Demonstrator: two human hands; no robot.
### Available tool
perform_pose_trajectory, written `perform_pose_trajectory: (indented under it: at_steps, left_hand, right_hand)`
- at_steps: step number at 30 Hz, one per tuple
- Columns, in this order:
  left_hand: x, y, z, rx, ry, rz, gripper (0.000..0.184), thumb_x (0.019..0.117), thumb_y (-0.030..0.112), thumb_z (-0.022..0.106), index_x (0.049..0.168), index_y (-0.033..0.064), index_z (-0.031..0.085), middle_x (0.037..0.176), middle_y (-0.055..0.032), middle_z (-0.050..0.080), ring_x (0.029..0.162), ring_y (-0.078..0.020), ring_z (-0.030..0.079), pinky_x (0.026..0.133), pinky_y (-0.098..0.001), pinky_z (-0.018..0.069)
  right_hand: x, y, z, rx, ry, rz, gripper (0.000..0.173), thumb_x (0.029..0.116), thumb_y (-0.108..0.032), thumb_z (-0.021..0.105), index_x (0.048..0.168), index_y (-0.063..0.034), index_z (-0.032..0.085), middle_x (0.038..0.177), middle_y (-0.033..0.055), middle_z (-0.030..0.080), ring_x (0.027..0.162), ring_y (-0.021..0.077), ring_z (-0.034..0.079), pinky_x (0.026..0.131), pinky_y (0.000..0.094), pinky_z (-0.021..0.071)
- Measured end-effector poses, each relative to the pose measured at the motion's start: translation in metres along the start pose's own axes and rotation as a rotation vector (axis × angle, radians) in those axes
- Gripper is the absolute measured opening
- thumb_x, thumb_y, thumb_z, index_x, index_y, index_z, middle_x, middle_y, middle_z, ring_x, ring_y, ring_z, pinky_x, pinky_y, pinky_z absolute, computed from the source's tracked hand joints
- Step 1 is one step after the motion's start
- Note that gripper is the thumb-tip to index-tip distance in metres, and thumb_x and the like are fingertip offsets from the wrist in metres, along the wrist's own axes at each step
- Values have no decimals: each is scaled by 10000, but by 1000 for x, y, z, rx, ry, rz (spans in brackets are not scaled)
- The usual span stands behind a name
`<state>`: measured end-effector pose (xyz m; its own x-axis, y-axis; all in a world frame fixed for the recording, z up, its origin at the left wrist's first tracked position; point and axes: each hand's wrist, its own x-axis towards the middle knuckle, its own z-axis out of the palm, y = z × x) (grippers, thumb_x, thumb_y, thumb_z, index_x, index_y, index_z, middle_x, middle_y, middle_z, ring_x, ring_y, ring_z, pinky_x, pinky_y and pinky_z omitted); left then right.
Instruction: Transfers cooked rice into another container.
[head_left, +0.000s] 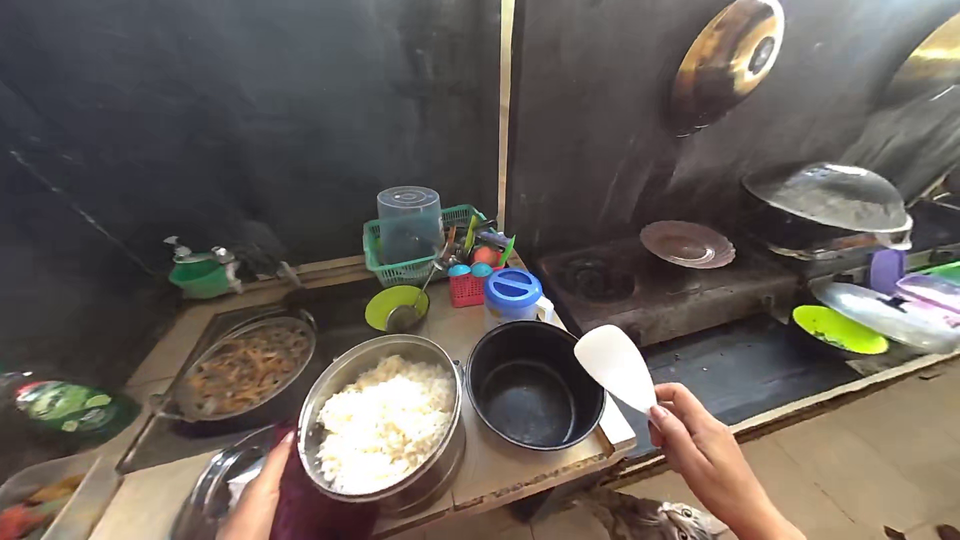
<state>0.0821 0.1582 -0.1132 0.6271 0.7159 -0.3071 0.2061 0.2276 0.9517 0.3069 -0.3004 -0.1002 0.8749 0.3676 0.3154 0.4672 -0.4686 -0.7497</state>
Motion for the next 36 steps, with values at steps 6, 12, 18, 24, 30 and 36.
perform_pose_trajectory:
  at_steps: [6,12,18,24,30,36]
  left_hand:
    - [-20,-8,22,-159,71,36,427,1119,325,273,1341,87,550,1136,-18,713,1059,-83,681,952,-334,571]
    - [-45,-24,49,-82,231,149,488,1122,292,279,1483,-15,395,1367,-90,574,1209,-25,571,1056,-262,479]
    - [-61,-11,60,-27,218,130,452,1122,246,265,1406,-71,417,1245,-82,570,1101,39,571,997,-206,467]
    - [-39,-23,33,53,148,157,418,1102,274,363,1309,-38,550,1159,-84,679,1064,-59,654,978,-295,541]
    - [-41,-26,40,88,207,156,470,1093,296,390,1362,-59,539,1266,-178,643,1161,-129,630,1031,-323,507]
    - [-33,-36,42,-36,193,169,442,1081,295,443,1362,-35,532,1225,-156,666,1119,-128,658,989,-307,544]
  right_hand:
    - [2,11,-11,62,32,70,325,1041,-344,423,1221,-145,605,705,-53,617,500,79,539,431,271,457]
    - [-3,20,15,98,-54,64,328,1054,-319,479,1260,-98,606,767,-27,663,561,82,600,493,277,525]
    - [10,21,20,190,-155,91,283,1060,-357,509,1019,-110,641,647,-43,537,532,76,522,503,264,464]
    - [55,-11,9,-102,-243,-186,445,1096,-511,354,1133,-230,697,696,-62,621,618,95,624,588,368,557]
    - [122,-138,42,-540,-249,-730,271,1043,-384,480,976,-226,690,773,-36,608,660,144,634,516,361,506]
    - [140,-222,133,-902,-752,-571,394,1069,-403,462,963,-109,702,809,126,684,788,350,690,648,561,523]
